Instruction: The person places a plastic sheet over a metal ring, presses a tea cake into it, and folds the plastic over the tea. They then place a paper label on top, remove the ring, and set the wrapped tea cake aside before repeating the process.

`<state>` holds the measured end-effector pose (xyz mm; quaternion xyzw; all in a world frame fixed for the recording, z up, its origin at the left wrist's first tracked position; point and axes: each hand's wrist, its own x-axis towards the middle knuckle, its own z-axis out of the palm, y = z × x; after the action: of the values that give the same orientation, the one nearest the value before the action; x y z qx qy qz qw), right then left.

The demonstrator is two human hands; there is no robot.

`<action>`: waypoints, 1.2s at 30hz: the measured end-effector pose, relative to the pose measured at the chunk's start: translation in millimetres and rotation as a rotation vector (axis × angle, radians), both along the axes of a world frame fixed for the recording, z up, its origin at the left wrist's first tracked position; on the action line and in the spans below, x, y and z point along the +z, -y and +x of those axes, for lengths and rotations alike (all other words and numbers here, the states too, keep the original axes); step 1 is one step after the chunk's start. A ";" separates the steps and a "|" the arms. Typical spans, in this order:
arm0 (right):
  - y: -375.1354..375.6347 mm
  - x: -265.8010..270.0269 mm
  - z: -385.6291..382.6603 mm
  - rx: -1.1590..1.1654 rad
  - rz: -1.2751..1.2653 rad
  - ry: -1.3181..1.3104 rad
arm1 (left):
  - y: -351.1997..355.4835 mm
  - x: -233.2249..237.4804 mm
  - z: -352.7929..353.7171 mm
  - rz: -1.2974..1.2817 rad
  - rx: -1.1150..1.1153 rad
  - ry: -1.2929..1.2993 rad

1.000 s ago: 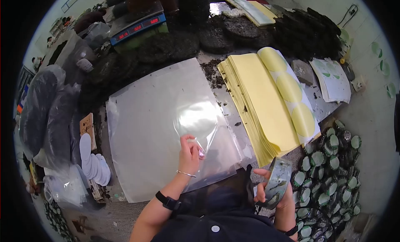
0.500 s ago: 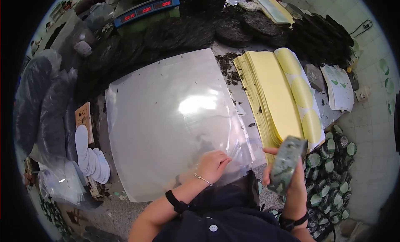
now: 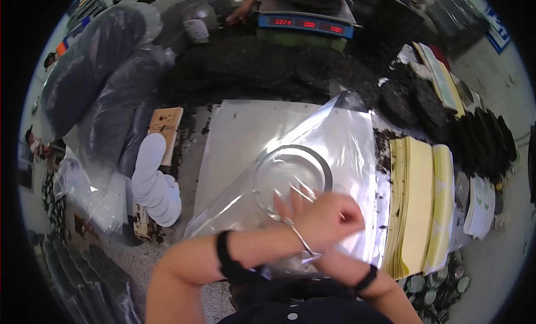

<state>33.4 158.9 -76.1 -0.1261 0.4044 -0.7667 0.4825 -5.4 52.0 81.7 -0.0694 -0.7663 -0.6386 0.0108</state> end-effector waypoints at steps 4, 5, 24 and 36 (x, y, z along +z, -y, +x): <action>-48.9 98.2 33.6 0.934 0.443 -1.551 | -35.9 -62.5 24.1 0.248 -0.156 0.196; -54.5 95.6 32.4 0.935 0.452 -1.548 | -41.0 -67.4 29.3 0.272 -0.152 0.188; -133.7 95.7 -50.2 0.213 0.856 -1.402 | 145.0 -61.0 149.1 -0.466 0.792 -0.104; 94.5 60.5 -425.8 -0.110 1.034 -1.956 | 404.6 -187.6 151.6 -1.060 1.221 0.250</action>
<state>-392.5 64.4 -15.6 -0.4426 0.8875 -0.0956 -0.0854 146.2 -352.6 -105.9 0.4362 -0.8648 -0.0759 0.2368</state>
